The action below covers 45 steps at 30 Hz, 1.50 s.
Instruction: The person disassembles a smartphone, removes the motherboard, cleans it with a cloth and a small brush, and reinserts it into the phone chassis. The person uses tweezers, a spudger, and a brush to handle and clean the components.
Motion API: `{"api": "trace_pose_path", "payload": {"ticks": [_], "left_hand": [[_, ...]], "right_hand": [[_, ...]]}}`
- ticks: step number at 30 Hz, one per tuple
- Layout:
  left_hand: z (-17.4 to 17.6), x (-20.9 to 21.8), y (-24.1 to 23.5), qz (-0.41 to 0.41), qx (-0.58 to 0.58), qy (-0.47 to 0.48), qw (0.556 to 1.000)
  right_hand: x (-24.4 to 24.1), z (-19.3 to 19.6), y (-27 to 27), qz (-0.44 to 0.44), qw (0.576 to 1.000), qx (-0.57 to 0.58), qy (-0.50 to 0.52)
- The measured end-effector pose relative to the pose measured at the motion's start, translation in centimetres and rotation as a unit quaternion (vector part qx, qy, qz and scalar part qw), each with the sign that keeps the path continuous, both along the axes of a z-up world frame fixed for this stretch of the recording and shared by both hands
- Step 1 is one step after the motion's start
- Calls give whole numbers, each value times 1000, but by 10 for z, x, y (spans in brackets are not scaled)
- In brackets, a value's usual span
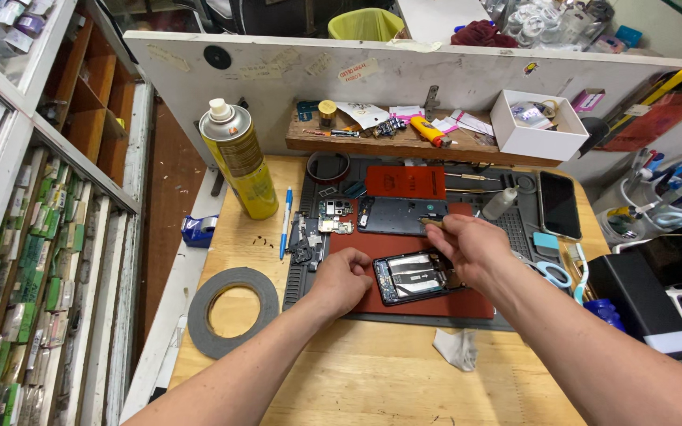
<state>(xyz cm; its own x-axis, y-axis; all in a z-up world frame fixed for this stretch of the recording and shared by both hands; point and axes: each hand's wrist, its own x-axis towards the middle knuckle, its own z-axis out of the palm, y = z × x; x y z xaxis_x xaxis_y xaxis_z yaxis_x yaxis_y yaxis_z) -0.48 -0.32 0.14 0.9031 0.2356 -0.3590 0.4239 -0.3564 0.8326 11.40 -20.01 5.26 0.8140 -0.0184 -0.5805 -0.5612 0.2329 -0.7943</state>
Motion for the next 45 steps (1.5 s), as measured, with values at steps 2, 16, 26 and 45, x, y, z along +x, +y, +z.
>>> {"api": "trace_pose_path", "payload": {"ticks": [2, 16, 26, 45], "left_hand": [[0, 1, 1, 2, 1, 2, 1000], [20, 0, 1, -14, -3, 45, 999], [14, 4, 1, 3, -13, 31, 999], [18, 29, -1, 120, -229, 31, 965]], "right_hand": [[6, -8, 3, 11, 1000, -4, -3], [15, -14, 14, 43, 998, -32, 14], [13, -10, 15, 50, 998, -25, 12], [-31, 18, 6, 187, 981, -4, -47]]}}
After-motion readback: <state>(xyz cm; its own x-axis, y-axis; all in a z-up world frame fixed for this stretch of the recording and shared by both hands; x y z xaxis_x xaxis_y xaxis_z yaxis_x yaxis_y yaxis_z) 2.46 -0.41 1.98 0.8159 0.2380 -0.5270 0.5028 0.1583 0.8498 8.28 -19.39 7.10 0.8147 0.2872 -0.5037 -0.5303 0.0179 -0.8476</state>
